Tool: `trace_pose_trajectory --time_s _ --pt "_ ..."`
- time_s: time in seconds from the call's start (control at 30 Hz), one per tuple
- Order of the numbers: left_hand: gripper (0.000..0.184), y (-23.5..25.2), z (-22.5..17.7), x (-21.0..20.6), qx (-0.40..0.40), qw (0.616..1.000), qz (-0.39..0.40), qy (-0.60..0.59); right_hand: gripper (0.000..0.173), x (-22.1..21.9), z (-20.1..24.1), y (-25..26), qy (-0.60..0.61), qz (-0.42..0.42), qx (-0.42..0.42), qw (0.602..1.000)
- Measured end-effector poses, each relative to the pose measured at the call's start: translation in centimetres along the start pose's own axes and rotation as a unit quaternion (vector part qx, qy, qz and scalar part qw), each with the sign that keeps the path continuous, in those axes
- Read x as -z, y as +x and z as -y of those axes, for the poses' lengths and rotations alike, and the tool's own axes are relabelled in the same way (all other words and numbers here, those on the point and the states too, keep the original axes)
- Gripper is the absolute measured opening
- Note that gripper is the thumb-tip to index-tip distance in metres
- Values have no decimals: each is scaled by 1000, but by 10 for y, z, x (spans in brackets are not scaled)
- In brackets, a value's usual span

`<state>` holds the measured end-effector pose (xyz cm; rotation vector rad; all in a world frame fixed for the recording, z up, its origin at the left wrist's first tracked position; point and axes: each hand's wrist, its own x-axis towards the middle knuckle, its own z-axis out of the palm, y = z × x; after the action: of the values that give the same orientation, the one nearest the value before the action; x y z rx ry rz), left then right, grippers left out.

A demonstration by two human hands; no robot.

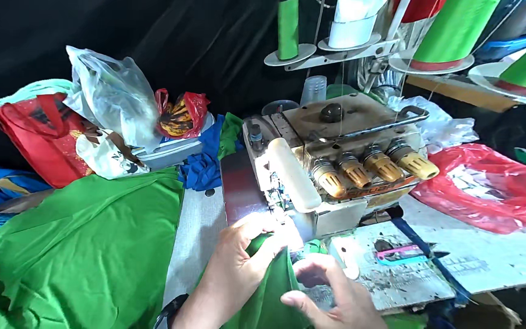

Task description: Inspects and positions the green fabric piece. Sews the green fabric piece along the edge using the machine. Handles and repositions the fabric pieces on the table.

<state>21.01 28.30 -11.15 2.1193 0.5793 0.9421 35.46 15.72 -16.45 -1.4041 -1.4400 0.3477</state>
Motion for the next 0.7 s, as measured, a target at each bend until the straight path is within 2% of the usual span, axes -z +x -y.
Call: trace_pose_trajectory --time_s 0.07,0.13,0.3,0.4,0.47,0.5,0.57,0.7 --pt "10 1 1 0 -4 1000 0 2 42 -8 -3 -8 66 12 -29 997" --pt "10 3 1 0 -17 999 -8 34 36 -15 -4 -12 106 -13 -30 994" --pt "11 3 11 -9 -54 988 -52 137 19 -20 -9 -18 107 -41 -24 993" --pt "11 -1 16 -17 -77 964 -122 223 14 -22 -11 -20 119 -39 -11 992" --pt "24 -3 17 -20 -89 943 -162 276 11 -22 -10 -21 131 -34 1 991" --pt "24 -3 16 -20 -91 937 -168 294 10 -21 -11 -21 137 -28 6 990" --pt "13 -4 16 -21 -105 938 -154 294 9 -20 -10 -20 149 -16 14 989" --pt "21 -9 10 -26 -129 927 -88 341 7 -11 -8 -22 203 7 34 979"
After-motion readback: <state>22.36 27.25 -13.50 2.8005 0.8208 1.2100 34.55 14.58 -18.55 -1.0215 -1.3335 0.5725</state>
